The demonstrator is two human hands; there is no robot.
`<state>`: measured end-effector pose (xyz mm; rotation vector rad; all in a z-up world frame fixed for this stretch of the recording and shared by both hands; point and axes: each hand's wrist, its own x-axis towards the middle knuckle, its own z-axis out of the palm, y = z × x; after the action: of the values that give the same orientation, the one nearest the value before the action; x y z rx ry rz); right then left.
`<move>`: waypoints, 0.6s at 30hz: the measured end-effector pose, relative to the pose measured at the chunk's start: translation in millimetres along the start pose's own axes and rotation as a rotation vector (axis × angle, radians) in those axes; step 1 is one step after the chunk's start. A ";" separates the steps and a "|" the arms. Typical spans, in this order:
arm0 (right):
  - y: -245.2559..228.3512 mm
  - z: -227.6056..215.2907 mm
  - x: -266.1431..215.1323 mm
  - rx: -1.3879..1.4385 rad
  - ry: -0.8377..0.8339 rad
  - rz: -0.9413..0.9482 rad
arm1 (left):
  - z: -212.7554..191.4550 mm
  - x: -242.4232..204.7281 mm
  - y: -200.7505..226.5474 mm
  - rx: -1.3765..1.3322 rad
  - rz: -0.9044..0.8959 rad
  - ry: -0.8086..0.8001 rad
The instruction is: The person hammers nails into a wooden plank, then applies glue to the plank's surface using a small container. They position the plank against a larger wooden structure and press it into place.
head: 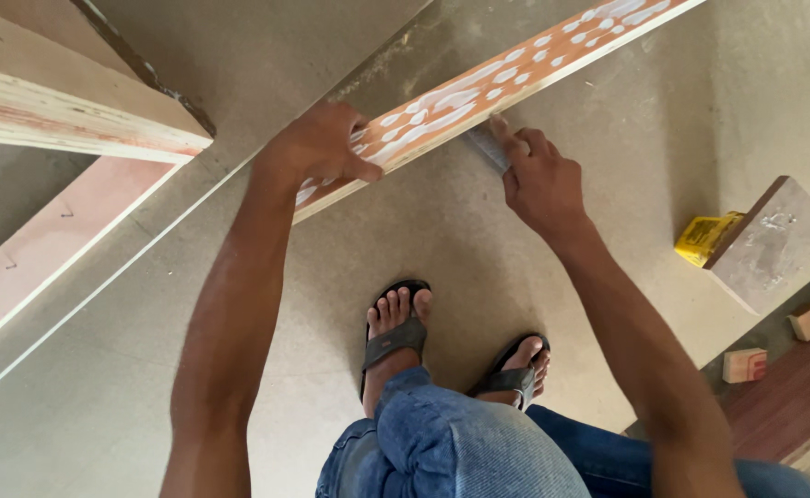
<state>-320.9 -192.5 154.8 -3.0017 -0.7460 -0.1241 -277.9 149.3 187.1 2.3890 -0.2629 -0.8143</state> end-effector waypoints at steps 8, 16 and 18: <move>43.2 25.3 68.0 -0.264 -0.144 0.318 | -5.5 -10.6 13.9 -0.056 -0.078 -0.072; 5.5 12.8 67.8 -0.666 -0.779 0.271 | -4.5 -5.7 11.1 -0.068 0.043 -0.065; -5.1 6.6 63.2 -0.753 -0.769 0.221 | -8.4 -6.6 13.1 -0.091 0.023 -0.083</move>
<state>-267.2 -158.1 154.0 -3.8282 -0.4286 1.0342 -278.0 145.1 203.4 2.2667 -0.2793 -0.8966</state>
